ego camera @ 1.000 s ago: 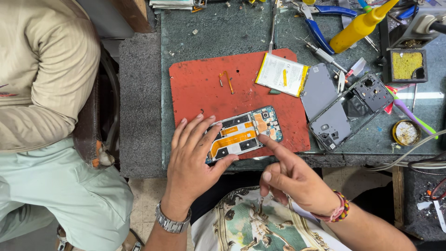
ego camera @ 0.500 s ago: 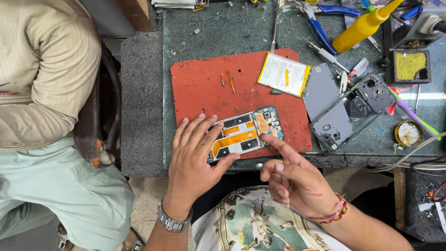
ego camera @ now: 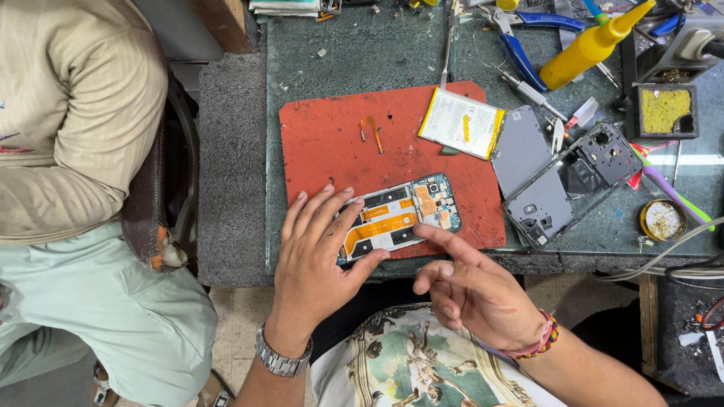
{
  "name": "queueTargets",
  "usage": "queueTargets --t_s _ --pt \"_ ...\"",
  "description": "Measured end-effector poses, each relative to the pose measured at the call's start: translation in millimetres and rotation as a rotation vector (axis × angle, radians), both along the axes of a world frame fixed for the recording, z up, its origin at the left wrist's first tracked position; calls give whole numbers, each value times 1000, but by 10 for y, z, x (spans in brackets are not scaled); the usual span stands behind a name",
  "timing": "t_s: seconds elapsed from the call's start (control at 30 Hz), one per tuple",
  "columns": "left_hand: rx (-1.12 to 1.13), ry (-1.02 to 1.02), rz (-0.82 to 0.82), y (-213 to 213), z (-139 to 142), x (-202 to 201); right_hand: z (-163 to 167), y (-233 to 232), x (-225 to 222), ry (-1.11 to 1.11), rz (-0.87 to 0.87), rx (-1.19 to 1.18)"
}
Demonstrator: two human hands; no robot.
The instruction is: The person disassembles a smartphone by removing the back cover, battery, and internal components. They use a metal prying tool to detach the motherboard and other parts, placing them on the workbench.
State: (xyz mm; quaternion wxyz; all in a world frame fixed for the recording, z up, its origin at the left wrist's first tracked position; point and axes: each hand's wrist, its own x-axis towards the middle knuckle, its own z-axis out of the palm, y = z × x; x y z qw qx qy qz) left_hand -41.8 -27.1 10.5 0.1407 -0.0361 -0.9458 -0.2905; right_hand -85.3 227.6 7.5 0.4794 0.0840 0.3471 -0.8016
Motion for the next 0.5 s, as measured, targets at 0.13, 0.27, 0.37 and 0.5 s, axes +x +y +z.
queueTargets --t_s 0.13,0.27,0.37,0.5 --pt "-9 -10 -8 -2 17 -11 -1 -27 20 141 23 54" --pt "-23 -1 -13 10 25 -18 61 -44 21 303 23 133" --pt "-20 1 -10 11 27 -19 121 -84 -28 380 86 247" --pt "-28 0 -11 10 23 -19 205 -160 -95 399 210 318"
